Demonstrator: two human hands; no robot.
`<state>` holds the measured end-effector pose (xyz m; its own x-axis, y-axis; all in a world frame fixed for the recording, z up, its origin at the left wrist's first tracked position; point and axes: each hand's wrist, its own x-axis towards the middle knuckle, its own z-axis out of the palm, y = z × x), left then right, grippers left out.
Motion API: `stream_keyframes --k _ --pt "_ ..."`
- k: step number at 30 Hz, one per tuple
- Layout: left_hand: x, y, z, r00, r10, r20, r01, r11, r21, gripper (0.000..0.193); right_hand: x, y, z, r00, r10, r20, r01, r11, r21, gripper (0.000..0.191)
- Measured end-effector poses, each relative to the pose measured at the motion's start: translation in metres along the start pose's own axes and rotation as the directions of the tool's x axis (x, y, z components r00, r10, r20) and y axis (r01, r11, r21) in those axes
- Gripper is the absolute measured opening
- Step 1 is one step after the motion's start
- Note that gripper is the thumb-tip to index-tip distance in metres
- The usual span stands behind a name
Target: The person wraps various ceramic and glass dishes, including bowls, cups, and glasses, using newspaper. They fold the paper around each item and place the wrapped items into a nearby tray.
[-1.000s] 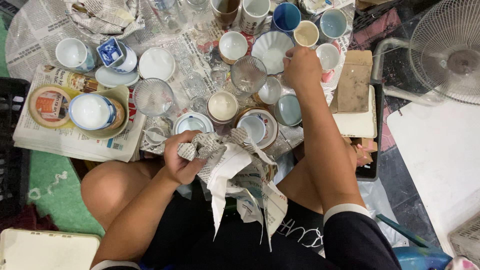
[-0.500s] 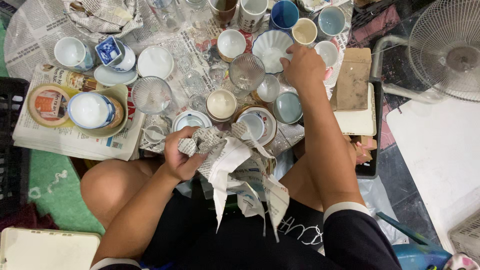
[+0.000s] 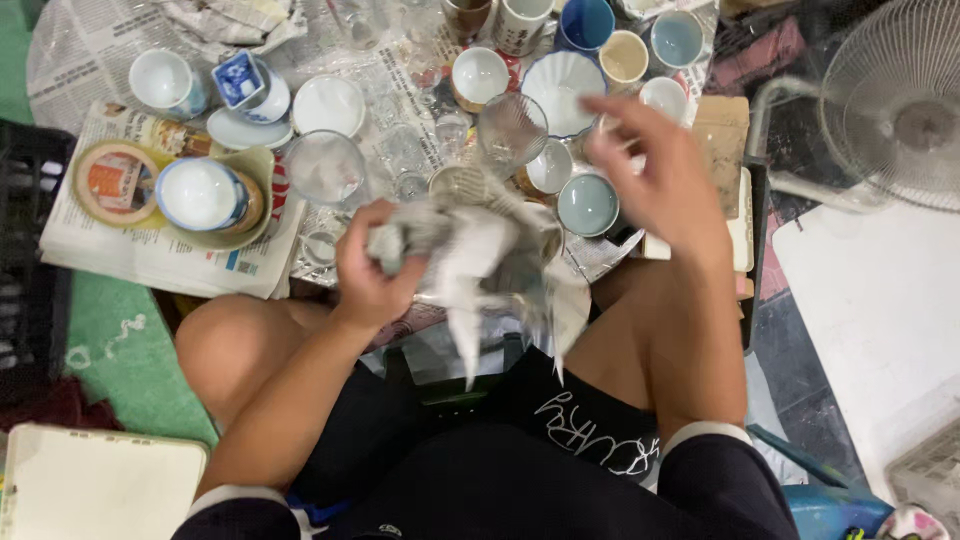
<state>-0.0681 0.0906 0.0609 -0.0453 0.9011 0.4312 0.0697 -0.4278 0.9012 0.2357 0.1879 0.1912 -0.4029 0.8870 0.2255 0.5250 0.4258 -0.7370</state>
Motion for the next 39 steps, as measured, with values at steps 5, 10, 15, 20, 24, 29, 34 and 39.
stream_keyframes --k 5,10,15,20,24,29,34,39 --pt "0.014 0.013 0.009 0.999 -0.044 0.010 0.045 0.990 -0.137 0.045 -0.025 -0.053 0.033 0.951 0.155 0.267 -0.160 0.987 -0.004 0.075" --pt "0.024 0.009 -0.004 0.982 -0.191 0.012 0.170 0.843 -0.510 0.051 -0.031 -0.018 0.073 0.997 0.037 0.073 -0.058 0.947 0.316 0.044" --pt "0.023 -0.009 -0.026 0.995 -0.091 -0.050 0.080 0.978 -0.193 0.048 -0.042 0.062 0.096 0.916 0.364 -0.171 -0.178 0.748 0.640 0.015" --pt "0.014 -0.004 -0.016 0.974 -0.180 0.137 0.221 0.887 -0.406 0.059 -0.069 0.112 0.132 0.849 0.459 -0.263 -0.142 0.676 0.723 0.027" --pt "0.021 0.023 -0.004 0.955 0.047 0.294 -0.029 0.997 -0.065 0.054 -0.083 0.119 0.168 0.934 0.345 -0.092 -0.129 0.569 0.812 0.034" --pt "0.027 0.052 0.016 0.954 0.108 0.278 -0.157 0.975 0.159 0.047 -0.088 0.105 0.176 0.965 0.264 0.014 -0.178 0.610 0.772 0.044" --pt "0.029 0.050 0.015 0.964 -0.145 0.224 0.162 0.985 -0.060 0.092 -0.083 0.080 0.162 0.982 0.180 0.056 -0.169 0.713 0.681 0.054" --pt "0.032 0.037 0.008 0.947 -0.317 0.055 0.319 0.947 -0.029 0.073 -0.072 0.056 0.140 0.985 0.097 0.142 -0.156 0.850 0.504 0.064"
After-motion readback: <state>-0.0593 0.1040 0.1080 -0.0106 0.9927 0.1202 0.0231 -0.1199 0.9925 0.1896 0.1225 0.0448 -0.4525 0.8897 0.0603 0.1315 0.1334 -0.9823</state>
